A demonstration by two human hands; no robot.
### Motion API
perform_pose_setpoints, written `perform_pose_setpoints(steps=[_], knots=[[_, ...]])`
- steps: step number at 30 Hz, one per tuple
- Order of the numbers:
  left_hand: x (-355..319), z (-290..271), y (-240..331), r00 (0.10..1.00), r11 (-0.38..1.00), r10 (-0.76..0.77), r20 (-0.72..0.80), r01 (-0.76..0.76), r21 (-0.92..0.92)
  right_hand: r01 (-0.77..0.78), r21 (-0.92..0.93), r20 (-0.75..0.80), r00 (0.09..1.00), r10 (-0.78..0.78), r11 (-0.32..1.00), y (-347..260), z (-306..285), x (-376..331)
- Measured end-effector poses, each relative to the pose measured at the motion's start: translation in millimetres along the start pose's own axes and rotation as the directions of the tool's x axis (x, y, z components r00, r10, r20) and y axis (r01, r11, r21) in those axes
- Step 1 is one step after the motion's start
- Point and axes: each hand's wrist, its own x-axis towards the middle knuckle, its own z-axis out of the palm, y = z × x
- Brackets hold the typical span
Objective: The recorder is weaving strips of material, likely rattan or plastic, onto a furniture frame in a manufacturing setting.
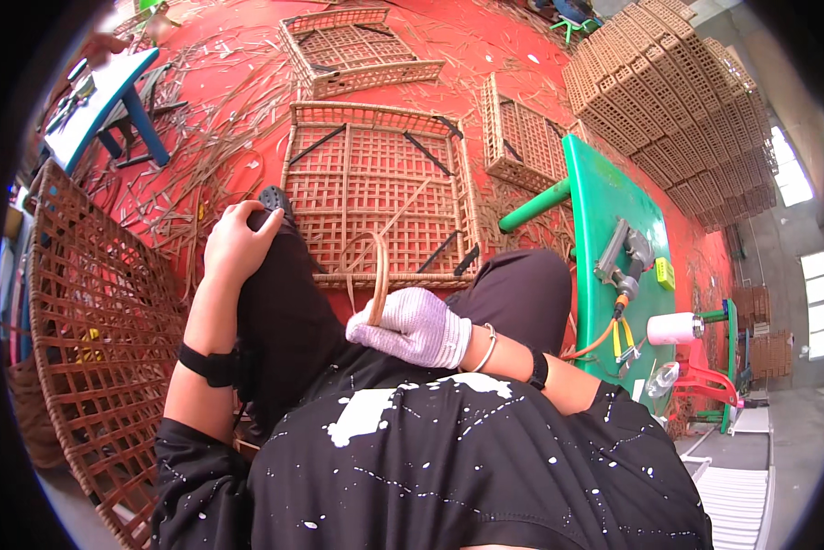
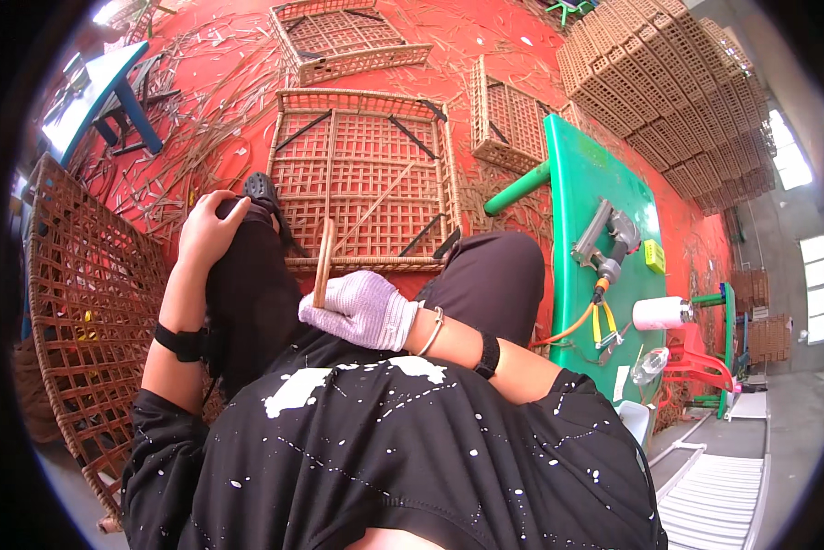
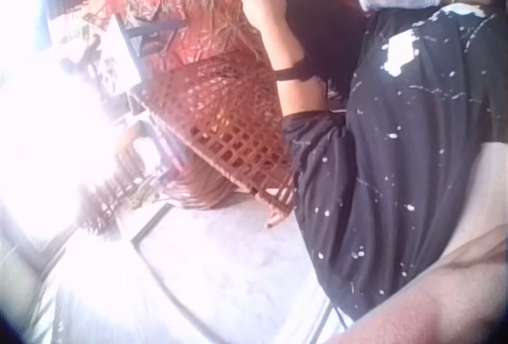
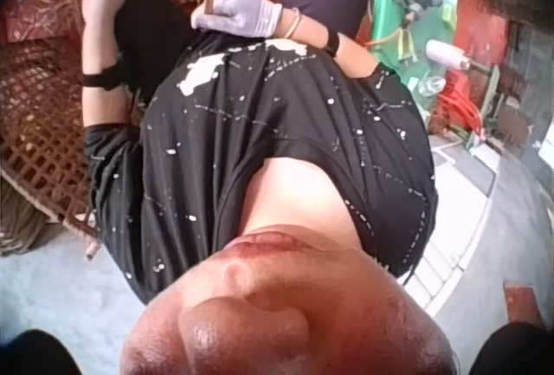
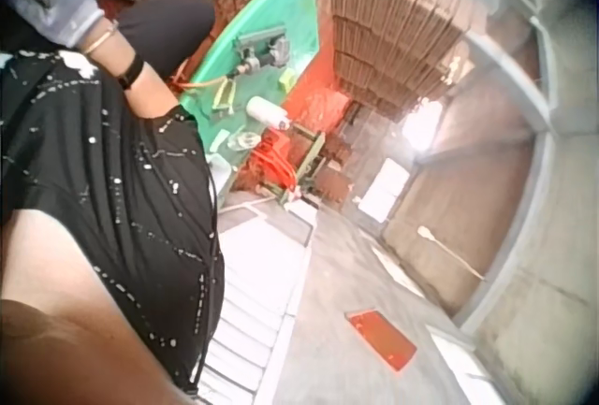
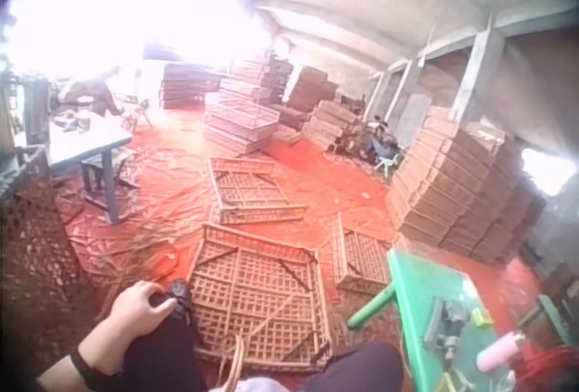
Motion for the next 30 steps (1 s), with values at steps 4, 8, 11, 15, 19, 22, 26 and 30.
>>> perform_pose_setpoints(steps=[4,8,11,15,19,22,26,30], knots=[[0.4,-0.8,-4.7,1.000,0.999,-0.012,-0.002,0.012,-0.033,-0.005,0.028,-0.013,1.000,0.005,1.000,-0.7,1.2,1.3],[1.5,-4.9,-10.7,1.000,0.998,-0.010,0.016,0.011,-0.063,0.014,-0.035,-0.011,1.000,-0.014,0.999,-1.3,0.8,2.4],[1.1,-16.2,-17.6,0.998,0.999,0.027,0.053,-0.024,-0.047,0.019,-0.061,-0.053,0.998,-0.022,0.998,-3.9,-3.0,-1.4],[-14.4,-25.0,-26.6,0.998,0.999,0.021,-0.052,-0.019,0.030,-0.028,-0.059,-0.088,0.996,0.023,0.998,-9.3,-9.4,-9.5],[-27.7,-24.8,-45.8,0.992,0.994,0.021,-0.126,-0.008,0.106,-0.035,0.024,-0.152,0.988,0.038,0.999,-11.5,-10.1,-13.6],[-30.9,-11.3,-59.2,0.994,0.953,-0.001,-0.105,0.033,0.302,-0.105,0.066,-0.149,0.982,0.114,0.992,-7.4,-8.6,-11.5],[-51.4,21.7,-50.9,0.915,0.838,0.404,-0.003,-0.369,0.402,-0.043,0.124,-0.107,0.993,0.056,0.991,-1.5,-8.4,0.7],[-45.2,54.7,-7.8,0.697,0.713,0.699,0.161,-0.660,-0.237,0.040,-0.286,0.062,0.998,-0.023,0.957,-4.7,-4.8,26.1]])
